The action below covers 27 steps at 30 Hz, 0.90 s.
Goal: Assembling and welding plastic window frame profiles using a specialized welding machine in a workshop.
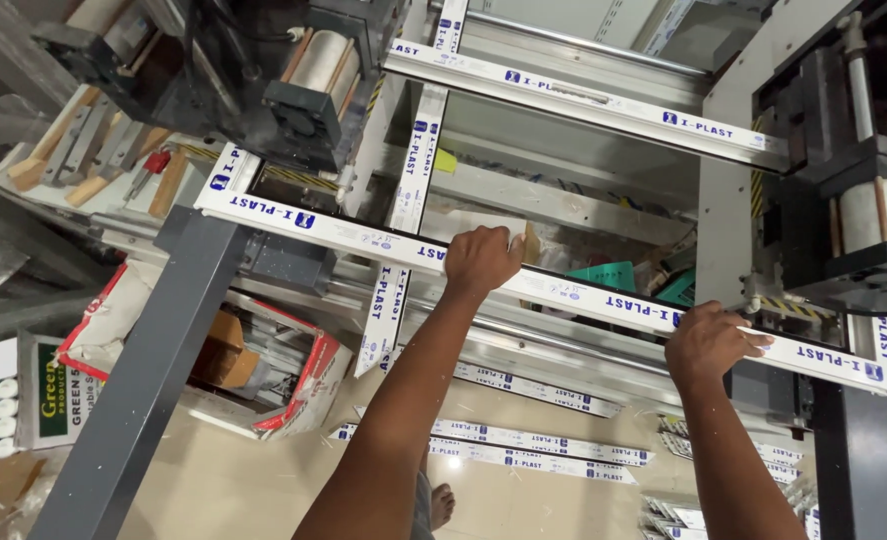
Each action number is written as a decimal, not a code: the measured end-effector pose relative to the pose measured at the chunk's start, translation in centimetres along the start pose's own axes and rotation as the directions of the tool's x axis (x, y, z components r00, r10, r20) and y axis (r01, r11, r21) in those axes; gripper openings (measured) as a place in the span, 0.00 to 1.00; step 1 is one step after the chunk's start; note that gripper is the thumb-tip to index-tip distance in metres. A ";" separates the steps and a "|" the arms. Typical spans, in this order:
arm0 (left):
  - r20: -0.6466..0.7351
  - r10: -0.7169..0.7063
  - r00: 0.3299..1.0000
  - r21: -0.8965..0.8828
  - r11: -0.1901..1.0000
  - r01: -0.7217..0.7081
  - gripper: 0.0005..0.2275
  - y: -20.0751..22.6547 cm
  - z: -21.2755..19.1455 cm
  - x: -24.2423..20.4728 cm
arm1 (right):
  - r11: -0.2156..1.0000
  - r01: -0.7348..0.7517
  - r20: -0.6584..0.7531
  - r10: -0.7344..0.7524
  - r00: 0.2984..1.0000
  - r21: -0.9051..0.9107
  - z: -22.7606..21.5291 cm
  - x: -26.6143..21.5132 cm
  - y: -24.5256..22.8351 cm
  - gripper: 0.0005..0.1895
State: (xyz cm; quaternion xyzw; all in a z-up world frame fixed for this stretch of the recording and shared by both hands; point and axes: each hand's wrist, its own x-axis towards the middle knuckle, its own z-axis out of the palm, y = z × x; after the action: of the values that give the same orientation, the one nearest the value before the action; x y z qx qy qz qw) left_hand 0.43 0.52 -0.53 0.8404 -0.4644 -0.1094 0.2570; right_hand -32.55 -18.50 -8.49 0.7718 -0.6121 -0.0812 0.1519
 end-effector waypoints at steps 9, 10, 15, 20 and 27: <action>-0.019 0.004 1.000 -0.003 1.000 -0.004 0.20 -0.4 0.6 0.1 | 1.000 0.020 -0.020 -0.020 1.000 -0.003 0.5 -0.1 0.1 0.33; -0.022 0.000 1.000 -0.003 1.000 0.000 0.20 -0.6 0.9 0.2 | 1.000 0.024 -0.021 -0.024 0.999 -0.004 0.8 0.0 0.1 0.33; -0.060 0.033 0.998 -0.010 0.999 -0.033 0.19 -0.8 1.1 0.3 | 1.000 -0.011 0.016 0.011 1.000 -0.029 1.4 0.6 0.2 0.32; -0.033 0.022 0.999 -0.013 1.000 -0.022 0.20 -0.7 0.9 0.2 | 1.000 0.000 -0.013 0.000 1.000 -0.009 1.7 0.6 0.3 0.34; 0.010 0.005 1.000 -0.007 1.000 -0.005 0.20 -0.6 0.6 0.3 | 0.999 -0.027 0.041 0.028 0.999 -0.043 0.3 0.2 -0.1 0.35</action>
State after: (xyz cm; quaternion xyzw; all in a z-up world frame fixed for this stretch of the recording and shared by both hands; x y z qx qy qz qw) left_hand 0.77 0.34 -1.36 0.8378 -0.4676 -0.1146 0.2576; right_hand -32.49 -18.72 -8.81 0.7580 -0.6238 -0.1082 0.1566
